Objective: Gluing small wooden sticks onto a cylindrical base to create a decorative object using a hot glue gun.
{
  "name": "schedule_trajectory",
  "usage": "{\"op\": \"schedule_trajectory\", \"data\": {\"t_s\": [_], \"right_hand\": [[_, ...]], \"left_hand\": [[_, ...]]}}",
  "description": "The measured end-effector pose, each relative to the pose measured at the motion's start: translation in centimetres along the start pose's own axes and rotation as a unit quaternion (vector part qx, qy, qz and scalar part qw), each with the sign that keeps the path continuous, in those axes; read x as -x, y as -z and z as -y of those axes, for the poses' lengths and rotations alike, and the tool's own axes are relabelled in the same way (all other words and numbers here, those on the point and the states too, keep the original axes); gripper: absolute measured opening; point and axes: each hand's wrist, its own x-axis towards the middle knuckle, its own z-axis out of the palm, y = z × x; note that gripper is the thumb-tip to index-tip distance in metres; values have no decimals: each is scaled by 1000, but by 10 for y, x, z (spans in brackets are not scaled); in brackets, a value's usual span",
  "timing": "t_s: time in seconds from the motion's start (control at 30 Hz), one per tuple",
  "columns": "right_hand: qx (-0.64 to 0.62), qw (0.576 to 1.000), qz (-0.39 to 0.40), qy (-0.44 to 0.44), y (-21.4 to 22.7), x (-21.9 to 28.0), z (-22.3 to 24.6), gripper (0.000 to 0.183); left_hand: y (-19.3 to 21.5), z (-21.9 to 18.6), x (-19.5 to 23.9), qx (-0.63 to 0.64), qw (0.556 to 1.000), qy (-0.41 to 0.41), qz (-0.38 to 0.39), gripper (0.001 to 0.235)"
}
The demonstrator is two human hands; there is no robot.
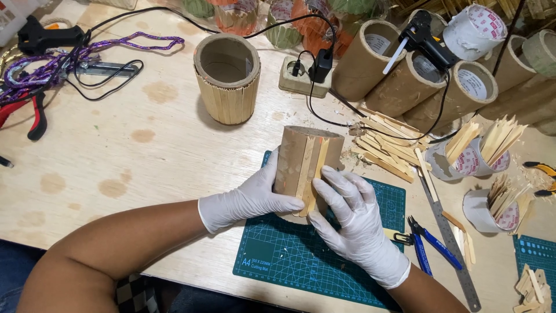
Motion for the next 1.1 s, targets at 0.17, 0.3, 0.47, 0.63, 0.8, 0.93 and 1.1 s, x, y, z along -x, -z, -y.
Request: {"op": "schedule_trajectory", "data": {"t_s": [0.17,0.3,0.47,0.63,0.8,0.93,1.1], "right_hand": [[-107,994,-30,-22,2,0,0,50],[-121,991,-45,-39,-3,7,-1,51],[-104,993,-44,-43,-7,7,-1,55],[-89,995,-51,-22,-7,5,1,55],[-94,994,-58,11,-1,0,3,53],[-119,991,-47,31,28,4,-4,57],[-89,995,-2,-34,93,25,-40,36]], "left_hand": [[0,-1,2,21,1000,-18,13,129],[1,4,1,42,996,-73,43,126],[1,4,1,47,996,-63,40,127],[1,5,1,45,996,-60,38,125],[-1,-7,10,86,990,-108,34,129],[0,-22,13,77,987,-144,1,132],[15,-12,-6,42,978,-200,-45,119]]}}
